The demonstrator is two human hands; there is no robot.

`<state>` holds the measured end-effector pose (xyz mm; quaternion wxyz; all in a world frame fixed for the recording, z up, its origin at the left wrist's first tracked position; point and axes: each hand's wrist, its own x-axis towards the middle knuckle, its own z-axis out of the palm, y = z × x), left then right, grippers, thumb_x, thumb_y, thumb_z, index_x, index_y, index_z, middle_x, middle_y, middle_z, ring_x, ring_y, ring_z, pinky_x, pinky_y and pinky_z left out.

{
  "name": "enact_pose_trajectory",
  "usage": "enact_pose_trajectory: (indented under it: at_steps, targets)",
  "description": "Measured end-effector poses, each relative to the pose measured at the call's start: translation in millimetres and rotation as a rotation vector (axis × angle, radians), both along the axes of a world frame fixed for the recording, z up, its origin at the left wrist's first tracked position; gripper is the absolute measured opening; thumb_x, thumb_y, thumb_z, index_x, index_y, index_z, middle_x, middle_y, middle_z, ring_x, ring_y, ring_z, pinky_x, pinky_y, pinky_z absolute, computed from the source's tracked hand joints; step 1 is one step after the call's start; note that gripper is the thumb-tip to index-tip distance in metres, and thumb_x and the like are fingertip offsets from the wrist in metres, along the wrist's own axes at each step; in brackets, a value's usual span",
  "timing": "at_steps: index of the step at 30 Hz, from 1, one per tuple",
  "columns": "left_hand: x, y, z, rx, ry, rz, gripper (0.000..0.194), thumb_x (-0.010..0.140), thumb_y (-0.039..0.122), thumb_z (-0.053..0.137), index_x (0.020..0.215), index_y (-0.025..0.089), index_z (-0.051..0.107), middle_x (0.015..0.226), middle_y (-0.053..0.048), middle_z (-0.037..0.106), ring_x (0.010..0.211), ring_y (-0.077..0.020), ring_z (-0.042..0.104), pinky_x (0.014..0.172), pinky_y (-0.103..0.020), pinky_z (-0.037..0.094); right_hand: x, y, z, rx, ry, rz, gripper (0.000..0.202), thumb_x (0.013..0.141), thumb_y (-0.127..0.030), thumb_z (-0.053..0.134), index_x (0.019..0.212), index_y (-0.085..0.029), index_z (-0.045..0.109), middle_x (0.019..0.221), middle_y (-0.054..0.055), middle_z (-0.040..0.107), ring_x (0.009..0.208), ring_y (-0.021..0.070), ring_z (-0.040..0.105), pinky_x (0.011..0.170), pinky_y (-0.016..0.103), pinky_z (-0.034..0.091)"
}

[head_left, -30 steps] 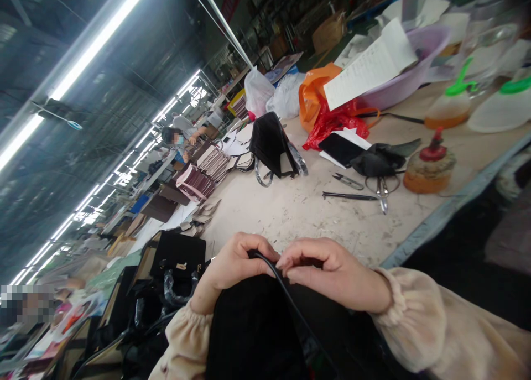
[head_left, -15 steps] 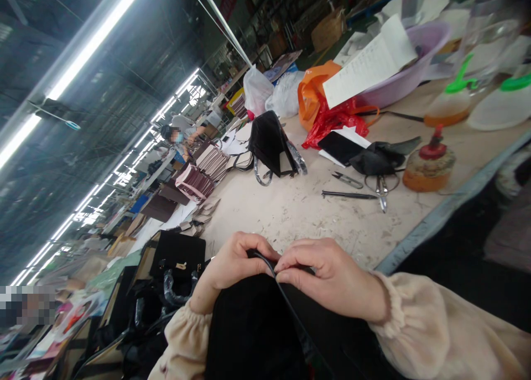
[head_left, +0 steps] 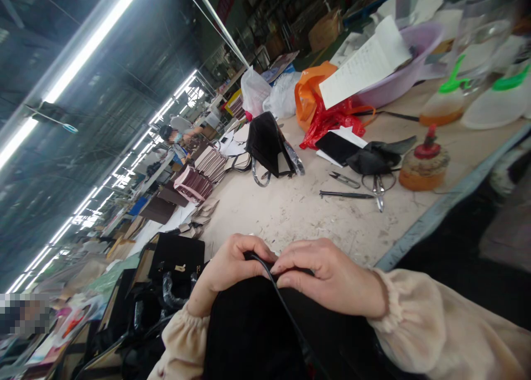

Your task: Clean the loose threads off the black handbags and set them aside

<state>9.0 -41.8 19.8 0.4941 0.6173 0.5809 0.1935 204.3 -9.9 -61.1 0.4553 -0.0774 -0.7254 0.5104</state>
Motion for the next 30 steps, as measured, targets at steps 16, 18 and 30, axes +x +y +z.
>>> enact_pose_trajectory:
  at_steps: [16, 18, 30]
  targets:
    - [4, 2, 1.7, 0.036, 0.059, -0.003, 0.019, 0.069, 0.027, 0.074, 0.072, 0.011, 0.064, 0.078, -0.007, 0.07, 0.074, -0.0158, 0.064, 0.073, -0.025, 0.05, -3, -14, 4.8, 0.063, -0.055, -0.217, 0.016, 0.09, -0.018, 0.048, 0.086, -0.018, 0.064, 0.081, 0.003, 0.065, 0.077, 0.0124, 0.059, 0.073, 0.024, 0.047]
    - [4, 2, 2.2, 0.039, 0.073, -0.007, 0.019, 0.069, 0.027, 0.074, 0.071, 0.011, 0.065, 0.077, -0.006, 0.07, 0.073, -0.0151, 0.063, 0.072, -0.024, 0.05, -3, -13, 4.1, 0.026, -0.046, -0.2, 0.015, 0.089, -0.017, 0.049, 0.085, -0.018, 0.064, 0.08, 0.002, 0.065, 0.077, 0.0116, 0.059, 0.073, 0.023, 0.046]
    - [3, 1, 0.9, -0.011, -0.007, 0.018, 0.017, 0.069, 0.023, 0.075, 0.074, 0.011, 0.065, 0.083, -0.009, 0.072, 0.078, -0.0172, 0.066, 0.076, -0.027, 0.052, 5, -2, 0.6, -0.015, 0.073, 0.03, 0.024, 0.081, -0.005, 0.049, 0.087, -0.018, 0.068, 0.08, 0.004, 0.066, 0.075, 0.011, 0.061, 0.071, 0.023, 0.048]
